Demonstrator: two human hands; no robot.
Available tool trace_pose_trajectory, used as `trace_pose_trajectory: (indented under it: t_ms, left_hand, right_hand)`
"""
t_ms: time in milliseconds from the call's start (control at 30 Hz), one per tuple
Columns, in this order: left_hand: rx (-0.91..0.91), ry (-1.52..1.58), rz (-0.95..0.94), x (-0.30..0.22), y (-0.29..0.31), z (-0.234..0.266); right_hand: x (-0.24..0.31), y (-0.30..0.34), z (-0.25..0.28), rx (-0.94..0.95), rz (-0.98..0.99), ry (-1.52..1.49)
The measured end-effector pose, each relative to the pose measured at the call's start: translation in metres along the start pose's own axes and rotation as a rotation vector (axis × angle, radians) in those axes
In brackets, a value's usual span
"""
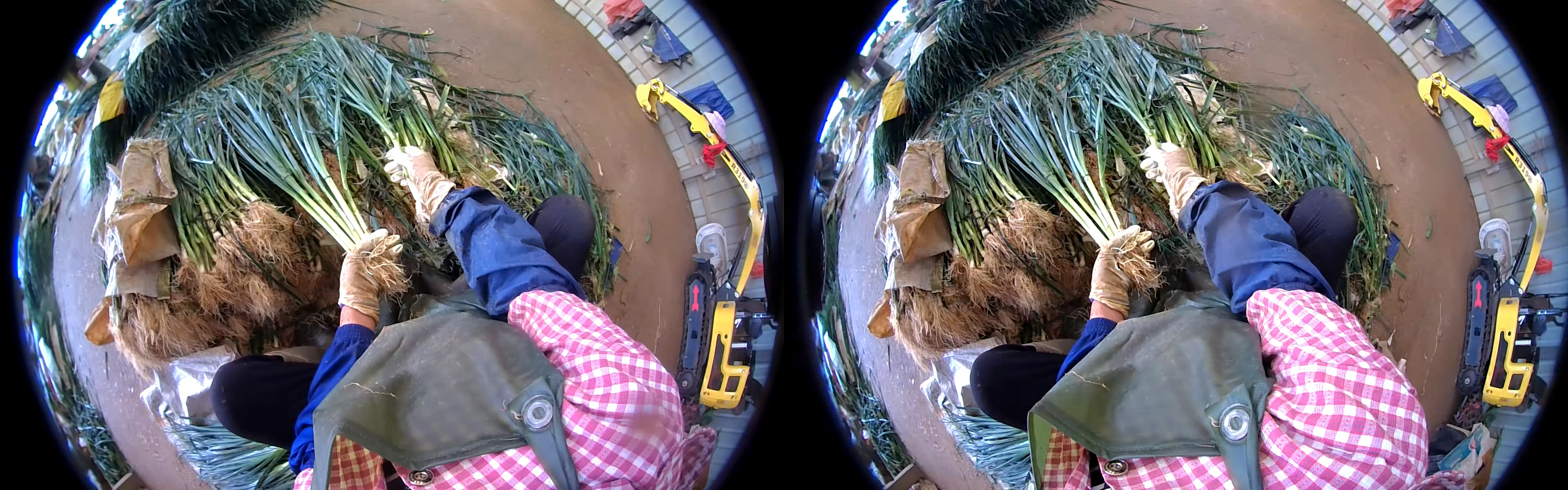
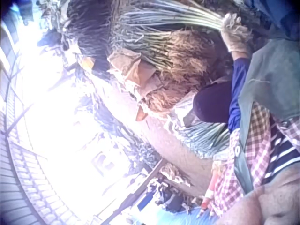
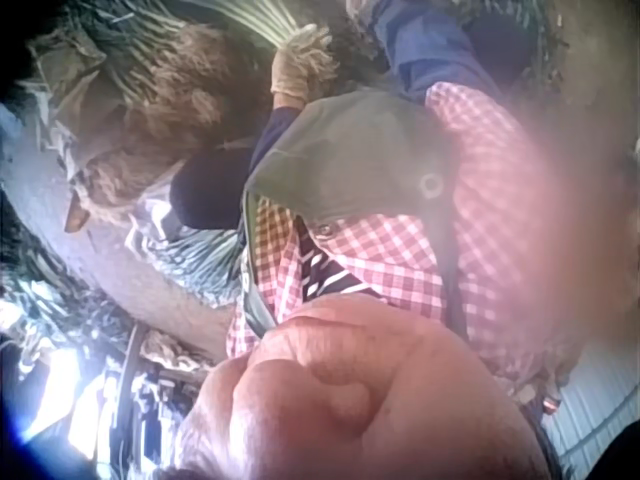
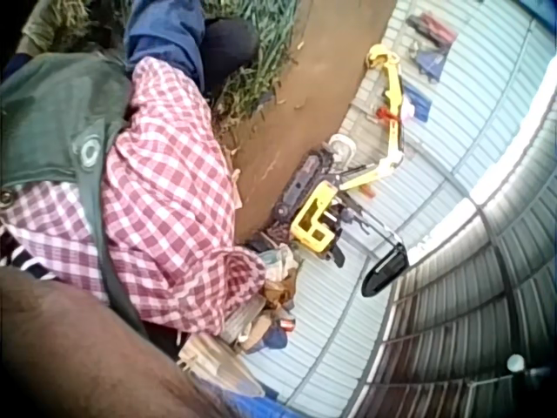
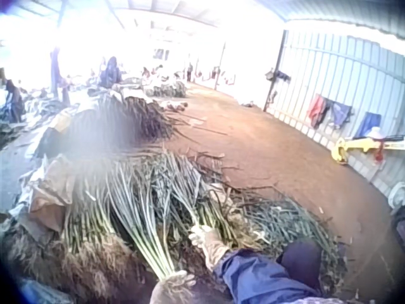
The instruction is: The person, wearing gloves, cleans bundles of green crops by hand by pulling off outer leaves and shaking the roots.
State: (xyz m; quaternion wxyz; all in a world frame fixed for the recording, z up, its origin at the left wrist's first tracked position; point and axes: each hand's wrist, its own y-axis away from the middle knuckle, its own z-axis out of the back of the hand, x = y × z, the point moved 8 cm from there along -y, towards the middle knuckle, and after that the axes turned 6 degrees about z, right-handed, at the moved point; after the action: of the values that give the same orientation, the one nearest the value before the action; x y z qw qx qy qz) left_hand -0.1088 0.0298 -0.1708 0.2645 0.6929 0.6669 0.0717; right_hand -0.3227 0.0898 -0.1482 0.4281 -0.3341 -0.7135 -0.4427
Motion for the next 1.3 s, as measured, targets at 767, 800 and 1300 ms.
trace_pose_trajectory:
  t_ms: [767, 800, 1300]
  left_hand:
    - [-0.455, -0.449, -0.245, -0.032, 0.015, 0.018]
    - [-0.453, -0.423, -0.221, -0.032, 0.016, 0.016]
    - [-0.126, -0.106, -0.019, 0.004, 0.001, -0.005]
  right_hand:
    - [-0.029, 0.066, -0.075, 0.264, -0.22, -0.312]
    - [-0.029, 0.066, -0.079, 0.251, -0.237, -0.333]
    - [-0.055, 0.047, -0.079, 0.31, -0.249, -0.579]
